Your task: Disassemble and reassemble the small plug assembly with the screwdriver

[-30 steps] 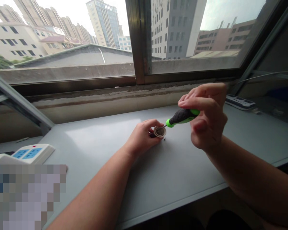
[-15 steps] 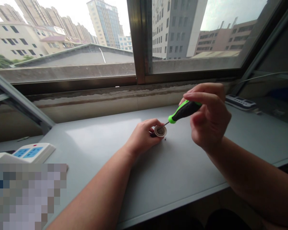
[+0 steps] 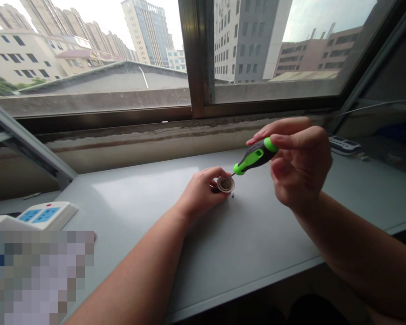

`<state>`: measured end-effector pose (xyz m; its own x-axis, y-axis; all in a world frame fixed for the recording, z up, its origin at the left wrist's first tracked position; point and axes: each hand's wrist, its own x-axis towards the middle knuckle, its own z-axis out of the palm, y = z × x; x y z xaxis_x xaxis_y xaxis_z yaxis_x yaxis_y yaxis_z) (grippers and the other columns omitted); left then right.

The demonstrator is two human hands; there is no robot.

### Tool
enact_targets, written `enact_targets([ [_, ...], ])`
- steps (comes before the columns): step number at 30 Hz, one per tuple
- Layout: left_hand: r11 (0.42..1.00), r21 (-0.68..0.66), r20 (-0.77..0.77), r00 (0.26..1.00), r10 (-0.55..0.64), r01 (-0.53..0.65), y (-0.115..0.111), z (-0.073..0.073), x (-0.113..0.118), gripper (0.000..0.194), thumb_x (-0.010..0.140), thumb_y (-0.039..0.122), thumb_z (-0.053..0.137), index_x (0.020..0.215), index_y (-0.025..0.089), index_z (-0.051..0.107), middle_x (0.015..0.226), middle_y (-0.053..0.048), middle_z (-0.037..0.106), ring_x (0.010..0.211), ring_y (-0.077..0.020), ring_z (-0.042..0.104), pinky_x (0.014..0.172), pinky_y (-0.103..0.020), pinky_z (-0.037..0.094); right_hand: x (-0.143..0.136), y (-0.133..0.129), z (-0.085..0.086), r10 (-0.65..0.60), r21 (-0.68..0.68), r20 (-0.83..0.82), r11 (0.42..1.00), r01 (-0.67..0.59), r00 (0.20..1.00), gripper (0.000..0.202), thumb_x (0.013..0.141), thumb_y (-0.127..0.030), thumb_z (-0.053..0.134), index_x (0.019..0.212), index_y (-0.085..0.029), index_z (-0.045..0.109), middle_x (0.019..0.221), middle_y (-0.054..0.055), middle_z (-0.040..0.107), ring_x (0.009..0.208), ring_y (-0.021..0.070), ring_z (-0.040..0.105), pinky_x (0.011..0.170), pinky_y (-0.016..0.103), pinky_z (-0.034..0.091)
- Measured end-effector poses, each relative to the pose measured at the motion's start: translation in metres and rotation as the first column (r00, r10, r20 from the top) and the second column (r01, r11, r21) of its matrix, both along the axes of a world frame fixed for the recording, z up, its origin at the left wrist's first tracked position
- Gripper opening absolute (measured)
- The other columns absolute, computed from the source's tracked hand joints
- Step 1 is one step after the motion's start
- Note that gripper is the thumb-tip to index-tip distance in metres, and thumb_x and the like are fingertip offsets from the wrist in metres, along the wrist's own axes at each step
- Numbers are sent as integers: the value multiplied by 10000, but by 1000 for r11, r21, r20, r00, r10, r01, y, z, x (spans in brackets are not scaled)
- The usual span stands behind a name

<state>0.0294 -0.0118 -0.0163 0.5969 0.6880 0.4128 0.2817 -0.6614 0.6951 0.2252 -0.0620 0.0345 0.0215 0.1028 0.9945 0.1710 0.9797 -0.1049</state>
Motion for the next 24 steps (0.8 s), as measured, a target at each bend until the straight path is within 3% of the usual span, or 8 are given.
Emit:
enact_targets([
  [3,1000,1,-3,1000,4,-4,0,0,0,235,745,105,760,954,197,704,923,9,715,779,-126,624,718,-240,545,1,-2,0,80,-94,73,993,-73,994,235,932,-191,656,1152,-272,675,1258,71,699,1194,270,710,882,463,685],
  [6,1000,12,-9,1000,1,-1,-1,1,0,246,741,101,756,961,197,703,911,12,712,772,-123,619,724,-242,545,0,0,2,-15,-43,78,999,18,997,257,859,-210,778,1072,-297,665,1073,19,711,929,196,739,753,376,680],
  [9,1000,2,-3,1000,-4,4,-2,2,0,239,742,103,755,955,197,701,904,14,714,773,-124,628,726,-242,549,1,4,2,-105,30,-40,994,107,994,347,738,-284,906,988,-307,668,978,-10,632,786,145,650,656,322,641],
  [12,1000,-11,-4,1000,4,-4,-1,1,0,223,744,117,756,945,197,700,912,10,716,783,-129,637,712,-239,551,6,4,2,-25,-6,-25,1000,25,999,280,803,-347,846,1023,-300,679,1111,29,639,969,197,683,725,368,663],
  [15,1000,-4,-7,1000,11,-11,-1,0,0,223,739,121,752,942,197,700,915,10,715,773,-127,634,703,-237,552,8,1,3,122,-105,106,988,-111,987,241,922,-203,666,1152,-276,666,1253,75,694,1160,264,717,852,453,680],
  [18,1000,14,-15,1000,9,-9,-1,0,-1,230,732,110,745,941,197,700,921,9,714,772,-125,630,709,-237,552,5,2,4,95,-58,128,994,-88,987,318,854,-146,724,1139,-274,663,1096,51,719,974,219,751,751,381,682],
  [21,1000,27,-17,1000,3,-3,-1,1,0,247,729,101,741,953,200,704,921,6,717,786,-132,637,712,-239,554,3,7,4,-36,14,35,999,35,999,342,750,-267,874,1006,-302,650,947,-2,610,773,146,644,587,294,621],
  [24,1000,16,-10,1000,-1,1,-1,1,0,226,737,107,741,941,196,703,915,4,715,796,-135,641,713,-240,555,5,8,3,-20,-10,11,1000,20,1000,341,769,-406,868,1005,-309,642,1010,8,574,861,162,641,669,332,649],
])
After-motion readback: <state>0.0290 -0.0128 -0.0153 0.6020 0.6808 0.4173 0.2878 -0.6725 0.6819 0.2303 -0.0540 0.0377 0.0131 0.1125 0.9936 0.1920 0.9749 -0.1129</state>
